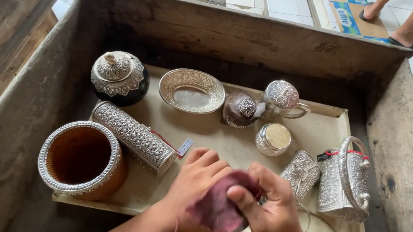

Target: A person uses a polishing cloth to clean and shine an intricate silver figurine at a workshop bench.

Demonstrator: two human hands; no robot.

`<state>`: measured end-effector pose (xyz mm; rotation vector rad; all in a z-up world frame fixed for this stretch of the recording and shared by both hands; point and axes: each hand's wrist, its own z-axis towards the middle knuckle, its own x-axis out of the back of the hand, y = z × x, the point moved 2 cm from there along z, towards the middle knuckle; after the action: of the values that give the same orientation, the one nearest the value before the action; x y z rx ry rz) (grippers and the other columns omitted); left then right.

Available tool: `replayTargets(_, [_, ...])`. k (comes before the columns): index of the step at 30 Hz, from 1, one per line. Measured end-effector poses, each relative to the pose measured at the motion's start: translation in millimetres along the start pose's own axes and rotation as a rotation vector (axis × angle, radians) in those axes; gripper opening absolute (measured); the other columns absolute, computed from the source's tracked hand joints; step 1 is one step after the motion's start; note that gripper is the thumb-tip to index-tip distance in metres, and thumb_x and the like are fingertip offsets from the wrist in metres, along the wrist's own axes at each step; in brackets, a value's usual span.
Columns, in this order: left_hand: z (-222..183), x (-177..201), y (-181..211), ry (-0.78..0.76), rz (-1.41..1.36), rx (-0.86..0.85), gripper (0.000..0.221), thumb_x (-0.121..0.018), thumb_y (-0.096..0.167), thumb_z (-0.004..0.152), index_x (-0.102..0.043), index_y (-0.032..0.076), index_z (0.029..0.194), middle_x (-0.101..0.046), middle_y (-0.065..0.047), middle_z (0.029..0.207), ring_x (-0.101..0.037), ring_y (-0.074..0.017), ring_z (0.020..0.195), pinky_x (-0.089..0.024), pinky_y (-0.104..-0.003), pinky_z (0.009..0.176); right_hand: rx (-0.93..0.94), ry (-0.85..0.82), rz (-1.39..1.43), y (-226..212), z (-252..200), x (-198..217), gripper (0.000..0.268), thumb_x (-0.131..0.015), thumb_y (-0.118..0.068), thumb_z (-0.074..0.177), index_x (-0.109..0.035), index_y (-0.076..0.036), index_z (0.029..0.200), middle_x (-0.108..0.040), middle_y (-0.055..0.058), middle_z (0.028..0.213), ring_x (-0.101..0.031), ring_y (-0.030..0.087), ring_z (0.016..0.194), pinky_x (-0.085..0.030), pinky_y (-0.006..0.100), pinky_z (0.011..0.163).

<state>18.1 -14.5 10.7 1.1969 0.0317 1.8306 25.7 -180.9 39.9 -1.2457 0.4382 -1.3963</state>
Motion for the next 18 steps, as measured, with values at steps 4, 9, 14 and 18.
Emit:
replayTargets(4, [3.8,-2.4,3.7,-0.007,0.05,0.032,0.043,-0.072,0.043,0.051,-0.057,0.017,0.082,-0.051,0.001,0.076,-0.048,-0.0247,0.077,-0.039,-0.043,0.089,-0.1,-0.023,0.085,12.8,0.3,7.9,0.033,-0.063,-0.035,0.097,-0.057,-0.011,0.075,-0.046,-0.005,0.067,-0.043,0.009,0.061,-0.038,0.026,0.054])
replayTargets(9, [4.1,-4.4,-0.6,0.128,0.027,-0.003,0.026,-0.054,0.033,0.094,-0.058,0.009,0.085,-0.059,-0.004,0.075,-0.049,-0.0258,0.073,-0.038,-0.042,0.081,-0.017,-0.237,0.087,7.4,0.7,16.8,0.044,-0.082,-0.039,0.081,-0.065,-0.014,0.114,-0.056,-0.001,0.084,-0.049,0.012,0.07,-0.042,0.026,0.067])
replayTargets(14, [5.3,-5.3,2.1,0.06,-0.001,-0.023,0.043,-0.065,0.049,0.067,-0.058,0.012,0.088,-0.055,-0.003,0.076,-0.05,-0.0252,0.074,-0.038,-0.043,0.08,-0.053,-0.091,0.111,8.5,1.4,7.4,0.036,-0.069,-0.036,0.093,-0.049,-0.013,0.075,-0.04,-0.006,0.068,-0.037,0.01,0.062,-0.034,0.027,0.056])
replayTargets(18, [3.8,-5.2,-1.9,0.04,-0.06,-0.028,0.043,-0.068,0.044,0.064,-0.052,0.011,0.086,-0.051,-0.001,0.075,-0.045,-0.0235,0.072,-0.039,-0.041,0.079,-0.066,-0.098,0.083,18.3,-0.4,7.7,0.032,-0.062,-0.039,0.098,-0.056,-0.012,0.082,-0.039,-0.006,0.069,-0.036,0.009,0.061,-0.034,0.026,0.052])
